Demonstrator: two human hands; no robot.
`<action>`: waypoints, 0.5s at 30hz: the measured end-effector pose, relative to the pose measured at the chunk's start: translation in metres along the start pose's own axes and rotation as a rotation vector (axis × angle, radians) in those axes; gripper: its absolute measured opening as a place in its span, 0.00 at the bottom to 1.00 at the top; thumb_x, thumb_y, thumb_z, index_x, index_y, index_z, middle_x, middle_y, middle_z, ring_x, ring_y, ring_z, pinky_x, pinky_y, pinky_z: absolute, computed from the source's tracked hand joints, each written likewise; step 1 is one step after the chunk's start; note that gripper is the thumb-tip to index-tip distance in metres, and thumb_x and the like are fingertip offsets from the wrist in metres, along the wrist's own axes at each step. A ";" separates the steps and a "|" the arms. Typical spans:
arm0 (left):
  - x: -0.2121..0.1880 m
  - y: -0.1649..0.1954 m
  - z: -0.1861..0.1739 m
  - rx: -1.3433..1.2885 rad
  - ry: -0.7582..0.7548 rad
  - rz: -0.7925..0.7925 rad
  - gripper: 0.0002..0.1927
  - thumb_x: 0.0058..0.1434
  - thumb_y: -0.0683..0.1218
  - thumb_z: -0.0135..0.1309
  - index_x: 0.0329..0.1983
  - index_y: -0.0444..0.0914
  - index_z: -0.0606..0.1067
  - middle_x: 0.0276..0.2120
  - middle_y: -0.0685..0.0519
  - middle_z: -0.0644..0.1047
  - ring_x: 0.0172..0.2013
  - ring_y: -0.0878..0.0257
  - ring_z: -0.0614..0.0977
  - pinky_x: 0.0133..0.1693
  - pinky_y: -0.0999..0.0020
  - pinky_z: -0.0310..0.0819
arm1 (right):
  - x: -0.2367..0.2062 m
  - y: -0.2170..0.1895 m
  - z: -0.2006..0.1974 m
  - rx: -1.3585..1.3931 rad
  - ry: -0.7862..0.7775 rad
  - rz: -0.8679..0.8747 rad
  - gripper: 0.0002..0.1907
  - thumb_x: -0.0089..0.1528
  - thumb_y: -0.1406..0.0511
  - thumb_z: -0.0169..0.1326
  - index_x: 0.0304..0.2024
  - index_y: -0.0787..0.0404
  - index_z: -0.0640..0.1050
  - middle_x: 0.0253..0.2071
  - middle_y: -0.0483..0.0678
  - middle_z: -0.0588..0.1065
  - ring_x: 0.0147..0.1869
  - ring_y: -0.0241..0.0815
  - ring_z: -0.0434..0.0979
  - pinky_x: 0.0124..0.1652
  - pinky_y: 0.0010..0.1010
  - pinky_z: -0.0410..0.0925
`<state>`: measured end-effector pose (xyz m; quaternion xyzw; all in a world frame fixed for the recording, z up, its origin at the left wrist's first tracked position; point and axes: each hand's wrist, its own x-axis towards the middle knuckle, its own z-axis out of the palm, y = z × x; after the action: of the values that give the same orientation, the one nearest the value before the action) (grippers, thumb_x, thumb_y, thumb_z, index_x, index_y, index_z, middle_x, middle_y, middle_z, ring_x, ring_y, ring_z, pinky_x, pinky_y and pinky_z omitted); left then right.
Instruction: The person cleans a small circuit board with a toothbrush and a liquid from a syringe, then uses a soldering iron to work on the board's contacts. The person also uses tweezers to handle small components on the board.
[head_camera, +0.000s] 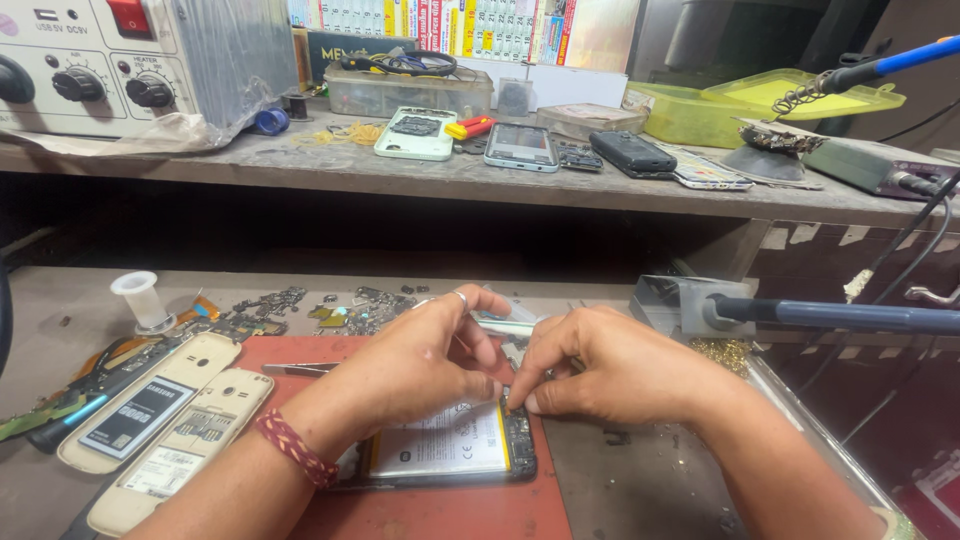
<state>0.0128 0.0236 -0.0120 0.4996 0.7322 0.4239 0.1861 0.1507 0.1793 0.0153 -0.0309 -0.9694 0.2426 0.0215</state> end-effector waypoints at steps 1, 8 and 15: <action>0.000 0.000 0.000 0.006 0.003 -0.002 0.35 0.45 0.39 0.65 0.60 0.44 0.71 0.34 0.58 0.82 0.44 0.67 0.85 0.51 0.70 0.75 | 0.000 0.000 0.000 0.016 0.005 -0.017 0.11 0.52 0.65 0.64 0.37 0.48 0.89 0.29 0.41 0.79 0.38 0.36 0.78 0.41 0.29 0.70; 0.002 -0.003 0.002 -0.039 -0.015 0.025 0.35 0.46 0.38 0.65 0.59 0.43 0.70 0.32 0.58 0.83 0.42 0.68 0.85 0.51 0.71 0.76 | -0.001 0.002 -0.001 0.024 0.011 -0.020 0.11 0.52 0.65 0.64 0.37 0.49 0.88 0.31 0.41 0.80 0.40 0.37 0.80 0.44 0.29 0.71; 0.000 0.001 0.007 0.075 0.008 -0.031 0.36 0.45 0.42 0.67 0.60 0.46 0.72 0.31 0.60 0.82 0.38 0.70 0.84 0.44 0.72 0.77 | 0.001 0.002 0.000 0.031 -0.009 -0.022 0.11 0.51 0.66 0.65 0.36 0.49 0.88 0.31 0.42 0.81 0.40 0.37 0.81 0.44 0.29 0.71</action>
<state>0.0177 0.0267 -0.0153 0.4933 0.7557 0.3952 0.1710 0.1500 0.1814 0.0148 -0.0190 -0.9658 0.2576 0.0204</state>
